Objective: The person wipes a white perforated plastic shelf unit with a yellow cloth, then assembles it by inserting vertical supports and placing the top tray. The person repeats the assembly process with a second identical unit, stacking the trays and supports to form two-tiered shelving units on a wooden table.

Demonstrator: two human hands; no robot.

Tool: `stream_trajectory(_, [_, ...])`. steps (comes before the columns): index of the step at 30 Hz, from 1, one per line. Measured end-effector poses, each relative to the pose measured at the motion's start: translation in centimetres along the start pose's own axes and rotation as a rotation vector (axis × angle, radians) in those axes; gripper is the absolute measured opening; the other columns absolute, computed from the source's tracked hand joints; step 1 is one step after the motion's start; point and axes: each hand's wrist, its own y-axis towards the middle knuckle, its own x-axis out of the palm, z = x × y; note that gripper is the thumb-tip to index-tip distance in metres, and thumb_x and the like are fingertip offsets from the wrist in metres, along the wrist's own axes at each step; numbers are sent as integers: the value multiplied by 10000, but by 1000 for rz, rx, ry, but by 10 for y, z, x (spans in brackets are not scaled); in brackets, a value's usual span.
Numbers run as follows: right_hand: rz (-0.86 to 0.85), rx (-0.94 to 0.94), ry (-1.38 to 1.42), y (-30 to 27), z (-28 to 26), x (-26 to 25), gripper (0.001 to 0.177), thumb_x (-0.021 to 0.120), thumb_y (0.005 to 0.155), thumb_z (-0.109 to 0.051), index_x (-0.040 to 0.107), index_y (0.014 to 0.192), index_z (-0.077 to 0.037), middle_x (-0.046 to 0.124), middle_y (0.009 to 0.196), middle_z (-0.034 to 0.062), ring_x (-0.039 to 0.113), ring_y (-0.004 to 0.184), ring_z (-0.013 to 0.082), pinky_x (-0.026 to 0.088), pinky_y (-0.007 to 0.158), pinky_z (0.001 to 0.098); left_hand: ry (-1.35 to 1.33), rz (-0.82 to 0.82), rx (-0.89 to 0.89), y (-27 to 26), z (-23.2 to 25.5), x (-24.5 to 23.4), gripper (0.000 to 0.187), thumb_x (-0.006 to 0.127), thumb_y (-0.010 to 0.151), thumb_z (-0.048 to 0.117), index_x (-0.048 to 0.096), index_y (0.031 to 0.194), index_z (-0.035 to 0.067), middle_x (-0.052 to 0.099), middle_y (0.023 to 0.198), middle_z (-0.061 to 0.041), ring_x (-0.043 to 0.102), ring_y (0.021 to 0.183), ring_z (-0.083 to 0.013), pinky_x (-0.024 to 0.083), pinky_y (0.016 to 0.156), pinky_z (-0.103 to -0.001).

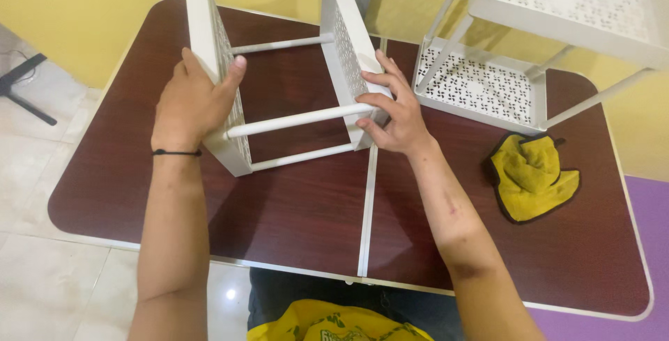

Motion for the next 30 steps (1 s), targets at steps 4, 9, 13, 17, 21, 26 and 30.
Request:
stream_trajectory(4, [136,62,135,-5,5,18,296,829,878,-327,715,926,-58,669,1259,144,470,1467,433,347,1269,592,-245,14,109,7,-6,14,913,752,896,532,356,1333,-165,604,1212,-370,646,1138,-471,534,938,-507])
stream_trajectory(9, [299,113,150,-8,7,40,308,913,817,-261,685,805,-53,675,976,78,662,1150,300,369,1277,614,-129,94,141,5,-7,21,848,881,830,457,422,1220,-140,609,1166,-387,636,1089,-506,521,897,-526])
stream_trajectory(13, [323,94,113,-11,8,36,316,913,824,-277,689,808,-54,674,940,76,663,1117,293,375,1259,614,-115,137,181,3,-1,24,791,894,816,407,445,1182,-131,634,1117,-370,647,1054,-502,528,878,-525])
stream_trajectory(17, [353,80,99,-12,8,39,343,908,818,-313,696,812,-43,683,970,75,671,1135,293,380,1257,617,-99,136,158,2,0,20,685,881,824,352,492,1144,-112,656,1065,-344,666,1024,-483,539,866,-514])
stream_trajectory(21, [328,81,70,-8,6,38,458,866,854,-433,703,1002,-31,633,1303,176,604,1327,365,420,1250,559,-132,176,221,2,-4,14,525,849,874,251,537,1107,-101,684,1020,-325,683,993,-487,541,832,-520])
stream_trajectory(26, [297,142,23,-4,-8,38,730,749,933,-565,607,1382,-7,388,1606,305,465,1501,437,464,1232,490,-72,287,369,-1,4,-17,367,835,945,144,604,1142,-62,710,997,-301,699,978,-492,551,828,-518])
stream_trajectory(30, [290,228,220,-5,-10,40,776,607,991,-544,426,1524,-10,322,1647,289,476,1497,405,513,1136,461,10,357,530,-1,23,-65,404,850,933,99,591,1189,-75,707,1013,-271,692,954,-475,551,810,-487])
